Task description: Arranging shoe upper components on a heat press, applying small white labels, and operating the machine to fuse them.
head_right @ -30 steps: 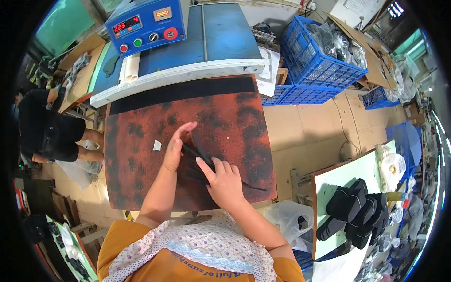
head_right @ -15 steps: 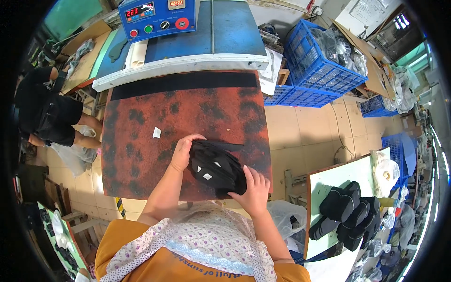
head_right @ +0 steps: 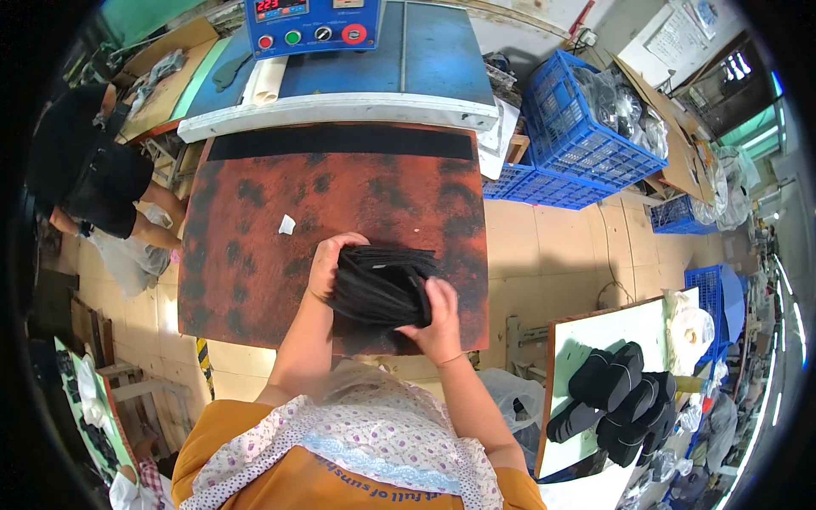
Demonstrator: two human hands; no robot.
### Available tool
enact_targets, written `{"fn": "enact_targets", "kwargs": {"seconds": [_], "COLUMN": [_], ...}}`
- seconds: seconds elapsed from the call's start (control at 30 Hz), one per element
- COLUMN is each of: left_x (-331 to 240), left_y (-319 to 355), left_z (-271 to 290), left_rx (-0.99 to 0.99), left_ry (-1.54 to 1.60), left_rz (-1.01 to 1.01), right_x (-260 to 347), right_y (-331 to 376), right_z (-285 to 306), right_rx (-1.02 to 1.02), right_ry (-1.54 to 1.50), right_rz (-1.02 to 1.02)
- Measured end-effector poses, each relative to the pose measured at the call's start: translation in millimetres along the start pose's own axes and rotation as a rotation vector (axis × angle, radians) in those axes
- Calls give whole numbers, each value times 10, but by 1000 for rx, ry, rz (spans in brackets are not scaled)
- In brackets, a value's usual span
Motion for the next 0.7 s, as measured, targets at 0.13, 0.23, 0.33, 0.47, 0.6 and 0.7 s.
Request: {"fn": "enact_targets", "kwargs": {"seconds": [0.13,0.23,0.33,0.47,0.6,0.7], "left_x": [72,64,-15,-20,10,1], "left_y": [-13,0,-14,-14,-42,-28], "left_z": [-84,55,67,-149,-164,-129], "left_rx": [-20,-83,24,111,-42,-91], "left_ry": [-60,-3,214,-220,-573,-573], "left_rz": [51,70,94,115,210,221], "right_x": [73,-81,-267,-534,-1048,-1233], "right_y": [-157,-274,-250,-146,107,117], "right_z": [-109,-116,-105,-49,-157,297], "right_rx": [52,79,119,-17,12,-250], "right_ry": [-11,-17,-20,-52,-481,-544], "right_rz": [31,-134,-297,-288,-775,-785]}}
Point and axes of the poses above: each hand's wrist, its own y-axis away from the middle knuckle, its own z-axis out of the back of the hand, x = y × z, the point moved 10 cm from there along -y, towards the middle knuckle, and after that the axes turned 11 degrees about y, right-handed, at the moved point
